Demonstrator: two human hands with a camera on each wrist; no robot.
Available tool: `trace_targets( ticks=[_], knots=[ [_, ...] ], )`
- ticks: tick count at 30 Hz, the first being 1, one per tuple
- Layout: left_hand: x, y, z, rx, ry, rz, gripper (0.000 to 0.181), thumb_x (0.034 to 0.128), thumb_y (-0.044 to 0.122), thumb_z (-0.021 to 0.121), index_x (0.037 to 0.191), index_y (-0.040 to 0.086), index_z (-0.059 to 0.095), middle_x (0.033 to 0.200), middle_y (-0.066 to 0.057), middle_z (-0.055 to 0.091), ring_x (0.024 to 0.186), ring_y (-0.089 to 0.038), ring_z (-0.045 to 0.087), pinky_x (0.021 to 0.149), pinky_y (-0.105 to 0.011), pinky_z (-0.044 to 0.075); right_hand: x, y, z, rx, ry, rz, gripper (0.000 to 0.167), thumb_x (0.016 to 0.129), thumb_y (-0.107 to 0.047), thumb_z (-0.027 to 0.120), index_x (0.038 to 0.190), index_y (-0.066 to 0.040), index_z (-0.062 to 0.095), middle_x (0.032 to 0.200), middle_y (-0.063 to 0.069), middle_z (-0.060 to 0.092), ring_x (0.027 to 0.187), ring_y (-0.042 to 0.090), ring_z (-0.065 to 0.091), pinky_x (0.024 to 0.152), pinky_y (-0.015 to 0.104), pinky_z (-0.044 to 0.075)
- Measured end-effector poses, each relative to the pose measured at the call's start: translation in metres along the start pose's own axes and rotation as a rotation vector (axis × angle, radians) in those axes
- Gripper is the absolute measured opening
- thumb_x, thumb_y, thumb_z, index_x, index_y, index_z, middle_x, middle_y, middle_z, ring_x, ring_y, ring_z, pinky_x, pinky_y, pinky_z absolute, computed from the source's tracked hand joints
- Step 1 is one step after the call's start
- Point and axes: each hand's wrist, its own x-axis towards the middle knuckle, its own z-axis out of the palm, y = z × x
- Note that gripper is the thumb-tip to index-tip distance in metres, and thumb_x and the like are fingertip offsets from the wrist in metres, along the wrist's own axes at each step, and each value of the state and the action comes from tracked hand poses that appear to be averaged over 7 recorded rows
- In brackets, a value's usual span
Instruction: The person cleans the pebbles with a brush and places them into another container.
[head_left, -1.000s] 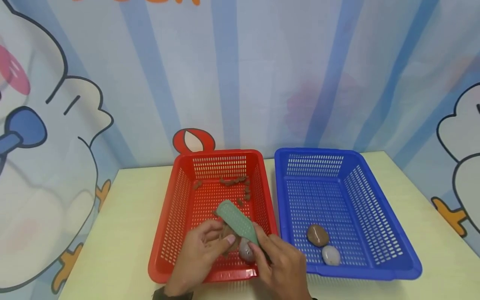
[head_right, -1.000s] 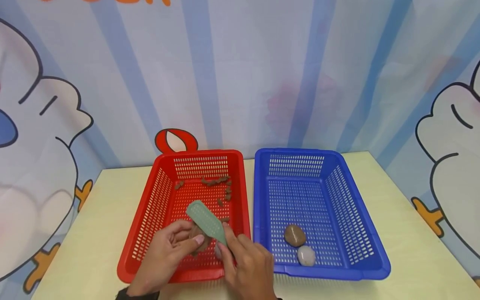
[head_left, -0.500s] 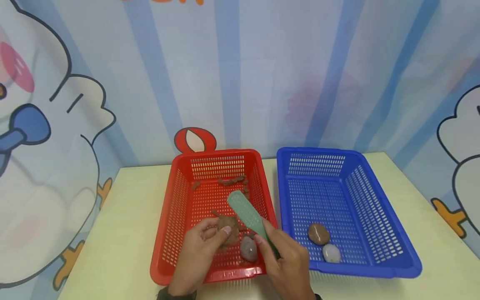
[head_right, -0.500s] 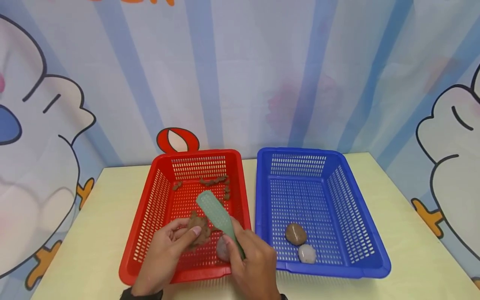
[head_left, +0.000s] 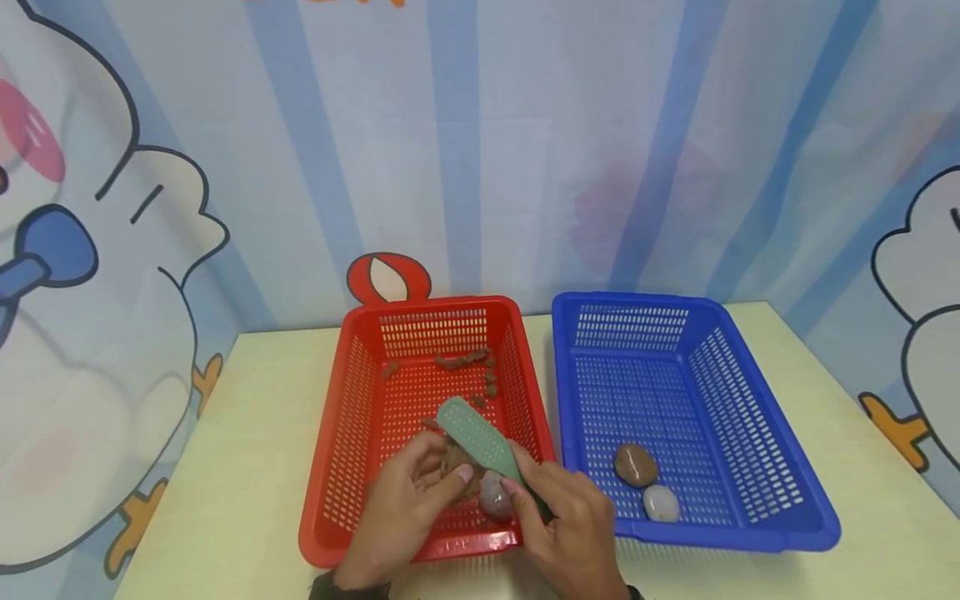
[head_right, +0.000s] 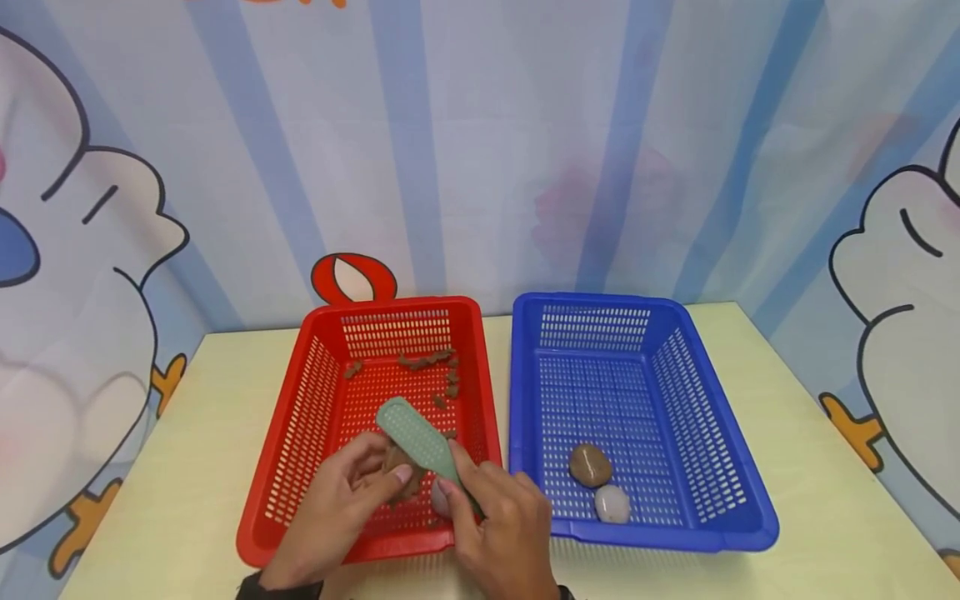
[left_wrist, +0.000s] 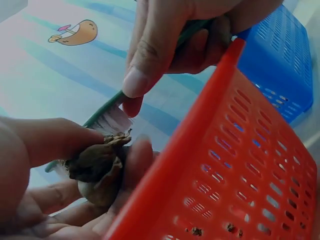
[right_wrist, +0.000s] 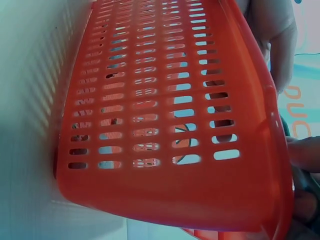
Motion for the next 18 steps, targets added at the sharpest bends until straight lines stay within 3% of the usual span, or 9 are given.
trace_targets(
  ticks=[3,6,11,14,18],
  knots=[
    [0.0010,0.0008,-0.0006,0.001,0.008,-0.011,0.041,0.0955,0.026,0.071,0.127,0.003,0.059,0.118,-0.012,0.068,0.105,-0.024,0.068,0.080,-0.034,0.058,0.0006,-0.0005,0.0029,-0.031,0.029,0.000,0.032,0.099,-0.029,0.064,0.120,-0.006,0.074,0.071,-0.005,0.062,0.053,0.010,0.043,0.045,0.025,0.035],
    [0.0010,0.0013,-0.0008,-0.021,0.062,-0.044,0.041,0.0955,0.026,0.071,0.128,0.005,0.060,0.116,-0.012,0.069,0.102,-0.025,0.069,0.081,-0.039,0.058,0.0002,-0.0005,0.0054,-0.046,0.052,0.029,0.033,0.099,-0.027,0.065,0.122,-0.005,0.072,0.078,-0.002,0.068,0.055,0.012,0.052,0.047,0.028,0.042],
    [0.0011,0.0024,-0.0001,-0.090,0.145,-0.097,0.043,0.0990,0.029,0.066,0.133,0.006,0.056,0.120,-0.012,0.067,0.103,-0.025,0.067,0.086,-0.039,0.056,-0.0008,0.0005,0.0036,0.055,0.078,0.051,0.034,0.099,-0.023,0.065,0.125,-0.003,0.070,0.089,-0.001,0.071,0.067,0.011,0.060,0.055,0.027,0.049],
    [0.0000,0.0030,0.0007,-0.140,0.152,-0.083,0.046,0.1007,0.028,0.063,0.138,0.004,0.051,0.125,-0.014,0.065,0.106,-0.027,0.066,0.088,-0.040,0.056,-0.0009,0.0007,0.0012,0.080,0.054,0.024,0.033,0.095,-0.021,0.070,0.124,-0.005,0.072,0.082,-0.005,0.068,0.062,0.009,0.053,0.053,0.023,0.043],
    [-0.0017,0.0030,0.0018,-0.136,0.143,-0.029,0.049,0.0968,0.023,0.070,0.137,0.004,0.049,0.127,-0.014,0.064,0.112,-0.027,0.064,0.090,-0.039,0.055,-0.0017,0.0002,0.0001,0.057,0.040,0.041,0.034,0.090,-0.018,0.074,0.123,-0.007,0.073,0.081,-0.006,0.068,0.059,0.009,0.049,0.051,0.022,0.038]
  ],
)
